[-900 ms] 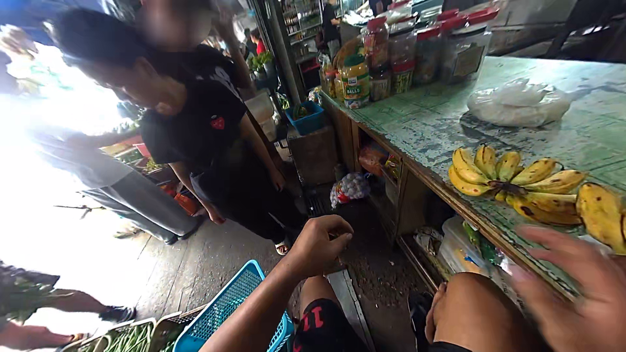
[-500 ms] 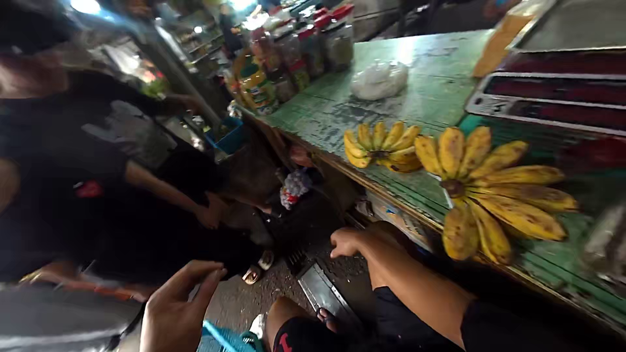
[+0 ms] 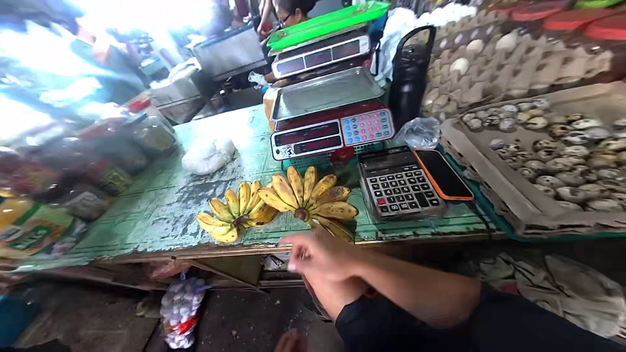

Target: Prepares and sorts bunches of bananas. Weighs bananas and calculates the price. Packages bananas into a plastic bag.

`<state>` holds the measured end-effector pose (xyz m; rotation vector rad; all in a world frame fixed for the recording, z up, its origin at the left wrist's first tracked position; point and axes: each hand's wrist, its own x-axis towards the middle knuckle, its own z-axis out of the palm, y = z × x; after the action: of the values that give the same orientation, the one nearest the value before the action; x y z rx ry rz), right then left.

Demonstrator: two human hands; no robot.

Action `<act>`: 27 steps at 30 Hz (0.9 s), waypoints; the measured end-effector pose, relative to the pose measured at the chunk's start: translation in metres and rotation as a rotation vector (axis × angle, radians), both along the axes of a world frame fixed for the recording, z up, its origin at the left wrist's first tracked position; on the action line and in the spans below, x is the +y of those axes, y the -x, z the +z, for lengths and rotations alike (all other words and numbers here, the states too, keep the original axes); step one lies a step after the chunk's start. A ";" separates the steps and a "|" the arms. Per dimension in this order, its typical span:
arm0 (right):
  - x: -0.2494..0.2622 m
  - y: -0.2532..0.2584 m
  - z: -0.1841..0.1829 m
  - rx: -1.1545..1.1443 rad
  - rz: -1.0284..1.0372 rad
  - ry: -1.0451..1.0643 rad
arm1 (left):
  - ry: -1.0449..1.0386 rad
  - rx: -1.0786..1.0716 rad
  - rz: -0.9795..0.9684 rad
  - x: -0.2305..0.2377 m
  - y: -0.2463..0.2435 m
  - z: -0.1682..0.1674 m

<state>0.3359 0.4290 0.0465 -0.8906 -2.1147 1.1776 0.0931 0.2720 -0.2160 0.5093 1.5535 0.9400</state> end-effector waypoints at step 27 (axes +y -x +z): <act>-0.007 -0.148 -0.016 -0.385 -1.058 -0.395 | 0.281 0.224 -0.504 -0.053 -0.020 -0.111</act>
<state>0.4840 0.4224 0.0309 -1.7852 -1.5891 0.0460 0.1127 0.2185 -0.3272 0.7756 1.6151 0.2816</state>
